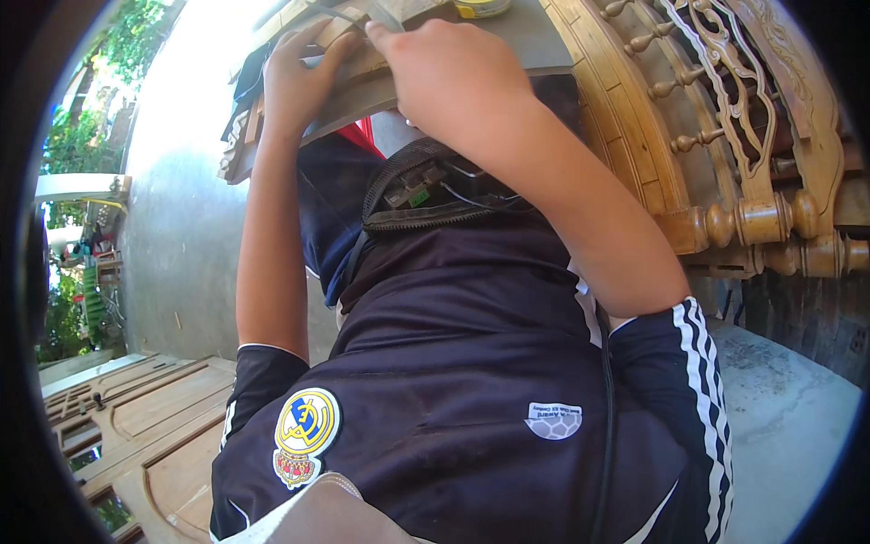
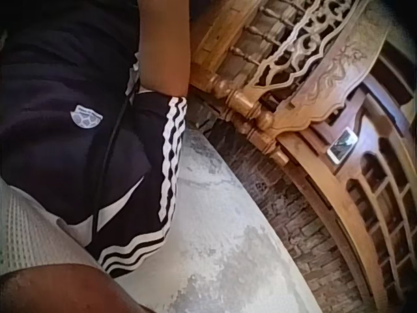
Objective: Using a chisel and mallet to carve and fit wooden components in a workshop environment.
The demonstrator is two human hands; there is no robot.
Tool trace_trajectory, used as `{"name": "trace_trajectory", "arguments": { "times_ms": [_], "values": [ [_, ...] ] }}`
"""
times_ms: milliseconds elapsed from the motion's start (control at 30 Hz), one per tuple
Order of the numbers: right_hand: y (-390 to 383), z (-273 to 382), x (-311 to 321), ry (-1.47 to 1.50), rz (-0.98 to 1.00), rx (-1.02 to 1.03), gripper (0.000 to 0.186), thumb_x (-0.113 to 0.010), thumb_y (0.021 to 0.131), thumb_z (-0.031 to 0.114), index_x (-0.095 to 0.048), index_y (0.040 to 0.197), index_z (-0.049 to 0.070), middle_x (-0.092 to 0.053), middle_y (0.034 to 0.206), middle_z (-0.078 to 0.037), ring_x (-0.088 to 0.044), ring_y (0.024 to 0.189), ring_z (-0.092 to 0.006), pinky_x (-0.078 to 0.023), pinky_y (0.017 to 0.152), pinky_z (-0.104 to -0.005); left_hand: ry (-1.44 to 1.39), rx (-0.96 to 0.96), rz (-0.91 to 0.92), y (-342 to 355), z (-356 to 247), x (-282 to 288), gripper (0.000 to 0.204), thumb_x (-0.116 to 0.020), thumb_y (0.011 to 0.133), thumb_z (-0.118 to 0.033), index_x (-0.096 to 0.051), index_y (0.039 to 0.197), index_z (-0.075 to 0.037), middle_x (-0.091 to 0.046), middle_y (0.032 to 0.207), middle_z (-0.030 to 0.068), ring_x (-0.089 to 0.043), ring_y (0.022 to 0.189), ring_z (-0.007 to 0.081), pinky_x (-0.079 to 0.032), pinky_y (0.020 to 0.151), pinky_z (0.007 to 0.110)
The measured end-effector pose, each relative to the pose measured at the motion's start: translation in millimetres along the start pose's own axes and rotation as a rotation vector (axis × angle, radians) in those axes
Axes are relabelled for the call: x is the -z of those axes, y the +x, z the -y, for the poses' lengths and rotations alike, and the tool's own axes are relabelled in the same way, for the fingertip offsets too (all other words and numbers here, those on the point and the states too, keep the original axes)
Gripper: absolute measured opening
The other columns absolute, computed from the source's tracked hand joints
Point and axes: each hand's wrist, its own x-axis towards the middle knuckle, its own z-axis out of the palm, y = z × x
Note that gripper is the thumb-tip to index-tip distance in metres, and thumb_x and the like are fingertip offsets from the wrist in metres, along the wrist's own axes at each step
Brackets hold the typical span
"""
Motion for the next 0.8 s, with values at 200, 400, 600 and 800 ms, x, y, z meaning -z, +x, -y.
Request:
{"name": "trace_trajectory", "arguments": {
  "times_ms": [200,400,600,800],
  "values": [
    [-47,-3,12,0.013,-0.018,0.014,0.057,-0.064,0.083,0.005,-0.058,0.139,0.015,-0.07,0.082,-0.021,-0.071,0.079,-0.0375,-0.057,0.069,-0.047,0.02,0.07,-0.051,-4,-5,0,0.053,-0.078,0.082,-0.043,-0.073,0.119,-0.005,-0.074,0.107,0.0177,-0.07,0.102,0.0317,-0.052,0.093,0.042],
    [-66,-2,37,-0.01,0.066,-0.025,0.054,-0.06,0.086,0.006,-0.058,0.138,0.015,-0.069,0.077,-0.022,-0.07,0.072,-0.0399,-0.056,0.066,-0.0471,0.033,0.01,-0.045,-2,0,5,0.05,-0.079,0.082,-0.042,-0.074,0.117,-0.007,-0.074,0.105,0.0173,-0.071,0.099,0.0303,-0.052,0.093,0.041],
    [1,4,0,-0.031,-0.025,0.016,0.056,-0.07,0.084,0.018,-0.058,0.139,0.015,-0.07,0.084,-0.022,-0.07,0.079,-0.0383,-0.056,0.072,-0.0488,0.002,0.0,-0.04,0,2,-1,0.049,-0.081,0.082,-0.039,-0.073,0.118,-0.007,-0.073,0.108,0.0173,-0.071,0.099,0.0297,-0.053,0.091,0.04],
    [-62,2,26,-0.071,0.096,-0.044,0.058,-0.072,0.084,0.021,-0.057,0.14,0.017,-0.071,0.085,-0.022,-0.071,0.082,-0.0377,-0.056,0.073,-0.0485,-0.044,0.137,-0.028,-6,-17,6,0.046,-0.08,0.083,-0.032,-0.072,0.117,-0.002,-0.071,0.108,0.0202,-0.071,0.095,0.0287,-0.055,0.084,0.038]
  ]
}}
